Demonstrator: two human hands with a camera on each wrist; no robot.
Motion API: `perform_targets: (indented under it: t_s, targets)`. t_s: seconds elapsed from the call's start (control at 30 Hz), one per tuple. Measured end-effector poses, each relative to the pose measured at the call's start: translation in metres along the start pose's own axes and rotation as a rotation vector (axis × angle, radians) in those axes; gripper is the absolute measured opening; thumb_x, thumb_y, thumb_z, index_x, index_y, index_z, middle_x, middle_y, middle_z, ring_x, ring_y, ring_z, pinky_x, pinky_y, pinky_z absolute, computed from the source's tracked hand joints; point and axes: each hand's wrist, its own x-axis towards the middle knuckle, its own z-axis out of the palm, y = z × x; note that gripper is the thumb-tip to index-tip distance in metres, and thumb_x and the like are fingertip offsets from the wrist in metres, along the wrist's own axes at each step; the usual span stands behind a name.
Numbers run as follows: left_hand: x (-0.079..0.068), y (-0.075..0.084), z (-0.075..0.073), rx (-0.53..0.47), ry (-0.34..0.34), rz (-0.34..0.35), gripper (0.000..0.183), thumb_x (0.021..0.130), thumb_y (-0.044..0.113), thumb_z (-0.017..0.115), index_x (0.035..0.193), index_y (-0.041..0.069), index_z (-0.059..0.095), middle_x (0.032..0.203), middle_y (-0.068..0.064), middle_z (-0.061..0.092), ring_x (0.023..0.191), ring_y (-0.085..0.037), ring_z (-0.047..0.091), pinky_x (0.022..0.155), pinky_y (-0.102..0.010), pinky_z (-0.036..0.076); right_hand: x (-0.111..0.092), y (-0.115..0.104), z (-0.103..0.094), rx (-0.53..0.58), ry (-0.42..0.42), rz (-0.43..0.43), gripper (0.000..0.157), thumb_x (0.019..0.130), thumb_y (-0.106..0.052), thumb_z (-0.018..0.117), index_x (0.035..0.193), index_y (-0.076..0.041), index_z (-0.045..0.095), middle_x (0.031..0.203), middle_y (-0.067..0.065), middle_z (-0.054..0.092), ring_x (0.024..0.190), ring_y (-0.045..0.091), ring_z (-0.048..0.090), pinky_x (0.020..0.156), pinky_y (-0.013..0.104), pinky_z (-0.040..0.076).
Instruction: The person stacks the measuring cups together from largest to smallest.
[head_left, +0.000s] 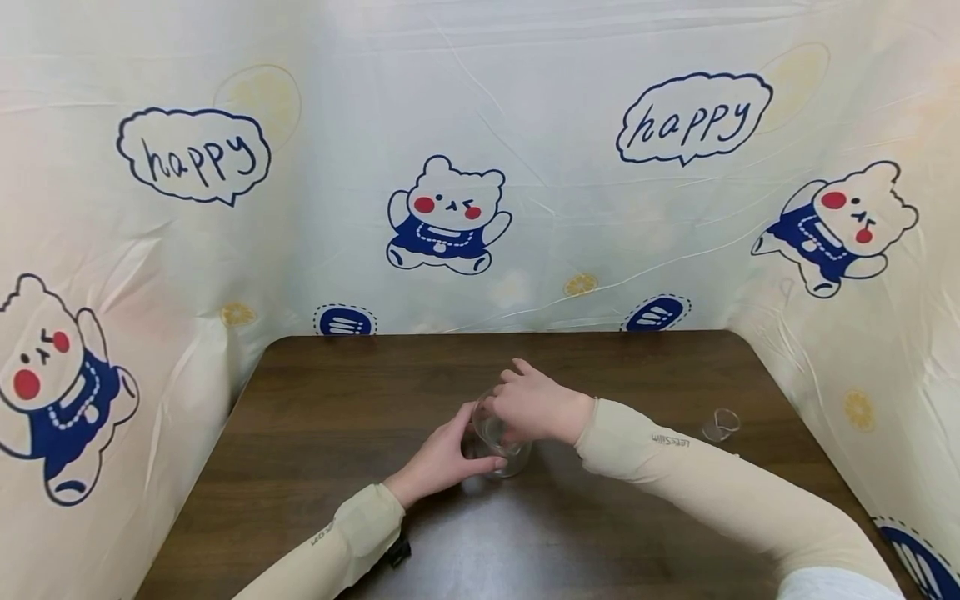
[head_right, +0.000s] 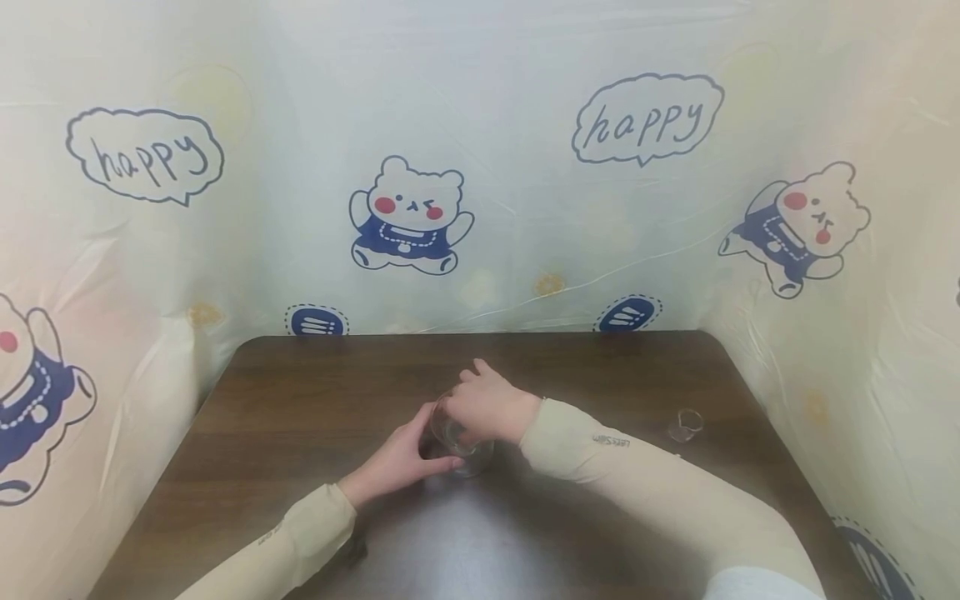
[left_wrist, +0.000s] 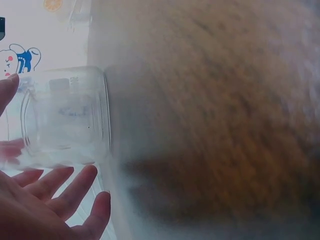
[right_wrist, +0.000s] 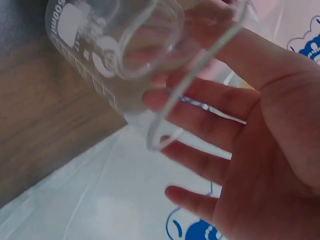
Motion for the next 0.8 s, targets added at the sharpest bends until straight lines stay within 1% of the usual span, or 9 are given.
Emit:
perform_targets:
  t_s: [0.13, 0.27, 0.37, 0.43, 0.53, 0.67, 0.8]
  targets:
    - [0.001, 0.000, 0.000, 0.014, -0.004, -0.008, 0.085, 0.071, 0.061, 0.071, 0.140, 0.040, 0.026, 0.136, 0.011, 0.044, 0.115, -0.017, 0.054, 0.093, -0.044, 0.044, -0.008, 0.004, -0.008, 0.004, 0.028, -0.033, 0.044, 0.080, -0.040, 0.071, 0.121, -0.026, 0.063, 0.113, -0.008, 0.065, 0.106, 0.020, 0.054, 0.099, 0.048, 0.036]
    - [0.001, 0.000, 0.000, 0.024, -0.007, -0.017, 0.085, 0.071, 0.063, 0.070, 0.140, 0.038, 0.027, 0.137, 0.009, 0.044, 0.116, -0.019, 0.053, 0.092, -0.044, 0.045, -0.018, 0.008, -0.014, 0.013, 0.065, -0.046, 0.037, 0.082, -0.042, 0.069, 0.114, -0.022, 0.066, 0.106, -0.006, 0.066, 0.100, 0.019, 0.055, 0.087, 0.041, 0.043]
    - [0.001, 0.001, 0.000, 0.019, -0.007, -0.008, 0.085, 0.071, 0.062, 0.070, 0.140, 0.034, 0.029, 0.137, 0.006, 0.045, 0.116, -0.021, 0.053, 0.093, -0.045, 0.045, -0.024, 0.011, -0.017, 0.015, 0.086, -0.053, 0.032, 0.083, -0.042, 0.068, 0.105, -0.020, 0.068, 0.099, -0.005, 0.066, 0.095, 0.018, 0.056, 0.081, 0.038, 0.045]
    - [0.001, 0.001, -0.001, 0.015, -0.007, -0.001, 0.085, 0.071, 0.061, 0.070, 0.140, 0.031, 0.030, 0.137, 0.004, 0.045, 0.115, -0.023, 0.053, 0.093, -0.046, 0.044, -0.027, 0.013, -0.018, 0.015, 0.093, -0.064, 0.030, 0.084, -0.043, 0.067, 0.102, -0.019, 0.067, 0.095, -0.005, 0.065, 0.091, 0.017, 0.056, 0.078, 0.036, 0.045]
    - [0.001, 0.001, -0.001, 0.018, -0.004, 0.009, 0.086, 0.072, 0.061, 0.070, 0.140, 0.028, 0.030, 0.137, 0.002, 0.045, 0.115, -0.023, 0.054, 0.093, -0.046, 0.044, -0.032, 0.016, -0.020, 0.048, 0.106, -0.086, 0.030, 0.084, -0.043, 0.066, 0.101, -0.018, 0.067, 0.090, -0.006, 0.064, 0.085, 0.015, 0.056, 0.074, 0.033, 0.046]
    - [0.002, 0.001, -0.001, 0.034, 0.001, 0.018, 0.086, 0.071, 0.062, 0.069, 0.140, 0.029, 0.030, 0.136, 0.003, 0.046, 0.114, -0.022, 0.055, 0.093, -0.045, 0.045, -0.040, 0.021, -0.022, 0.090, 0.149, -0.108, 0.029, 0.084, -0.040, 0.068, 0.101, -0.017, 0.067, 0.087, -0.006, 0.062, 0.083, 0.014, 0.057, 0.072, 0.032, 0.047]
    - [0.002, 0.000, -0.001, 0.036, 0.004, 0.017, 0.085, 0.071, 0.062, 0.070, 0.139, 0.030, 0.031, 0.135, 0.004, 0.046, 0.113, -0.021, 0.056, 0.093, -0.044, 0.045, -0.047, 0.026, -0.020, 0.098, 0.190, -0.112, 0.027, 0.083, -0.037, 0.069, 0.102, -0.018, 0.067, 0.088, -0.006, 0.062, 0.084, 0.014, 0.057, 0.072, 0.031, 0.047]
